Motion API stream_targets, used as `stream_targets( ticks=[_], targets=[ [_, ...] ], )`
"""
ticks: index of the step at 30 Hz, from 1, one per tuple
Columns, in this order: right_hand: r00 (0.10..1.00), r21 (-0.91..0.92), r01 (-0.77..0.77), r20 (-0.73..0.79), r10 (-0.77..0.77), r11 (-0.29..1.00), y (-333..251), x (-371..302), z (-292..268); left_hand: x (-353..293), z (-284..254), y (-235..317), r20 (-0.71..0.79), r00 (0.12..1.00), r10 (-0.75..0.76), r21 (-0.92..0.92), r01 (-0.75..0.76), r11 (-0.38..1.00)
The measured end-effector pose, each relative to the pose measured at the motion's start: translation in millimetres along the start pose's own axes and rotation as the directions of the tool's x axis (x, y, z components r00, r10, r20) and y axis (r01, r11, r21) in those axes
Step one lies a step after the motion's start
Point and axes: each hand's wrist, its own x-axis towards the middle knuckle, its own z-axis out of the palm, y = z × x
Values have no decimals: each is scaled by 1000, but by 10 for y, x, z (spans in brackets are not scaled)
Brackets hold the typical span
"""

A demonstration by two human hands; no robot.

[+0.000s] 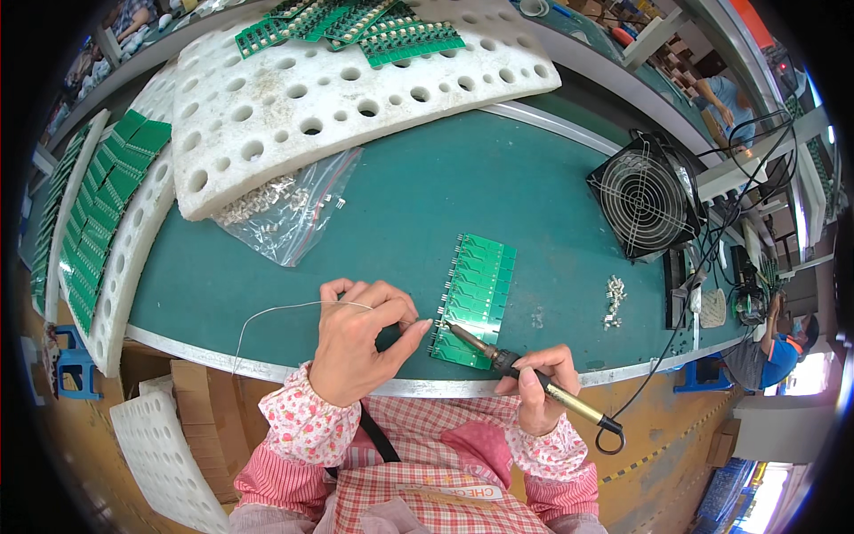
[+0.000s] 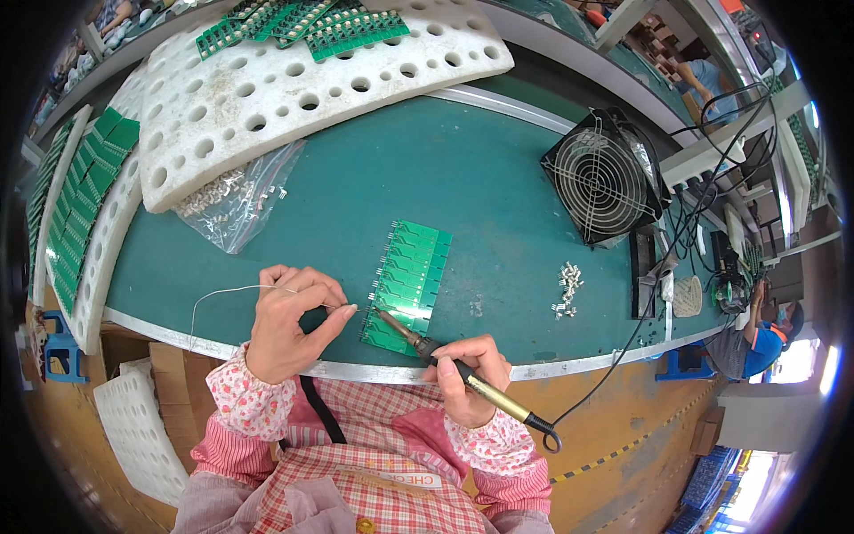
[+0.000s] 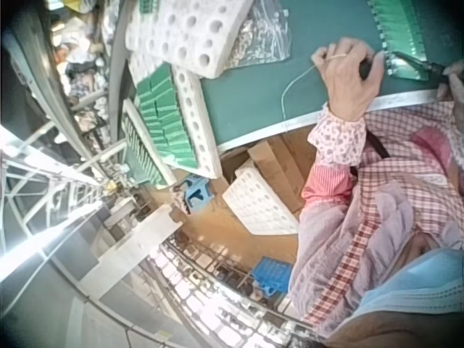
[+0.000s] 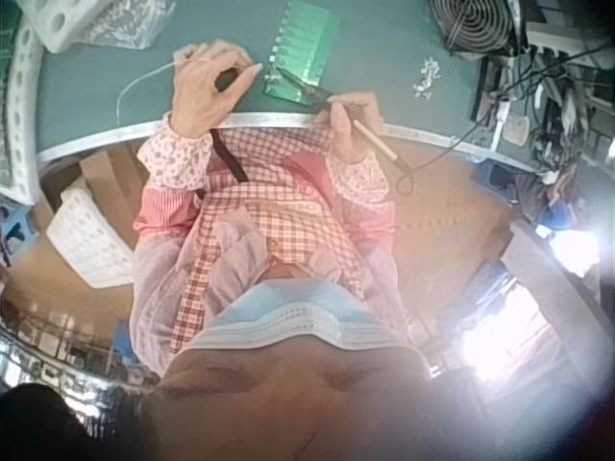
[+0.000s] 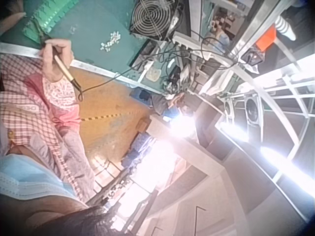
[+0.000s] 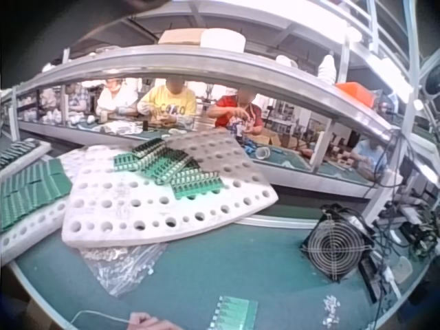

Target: The person picks up circuit boards and solders components onto them using a soldering iron and solder wire.

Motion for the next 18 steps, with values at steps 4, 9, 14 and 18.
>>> stream_targets(
  ticks=[4, 9, 14, 18],
  targets=[
    [1000, -8, 13, 0, -13, 1000, 13, -5, -11, 1, 20, -4, -11, 1000, 8, 8, -8, 1000],
    [999, -21, 33, 17, -32, 999, 5, -1, -15, -4, 7, 27, 3, 1000, -12, 8, 12, 1000],
    [999, -38, 39, 1, -39, 999, -4, -6, -2, -1, 5, 28, 8, 1000, -12, 17, 12, 1000],
    [993, 113, 51, -115, -38, 992, 8, -35, 19, -14, 18, -13, -48, 999, -7, -24, 6, 1000]
  ],
)
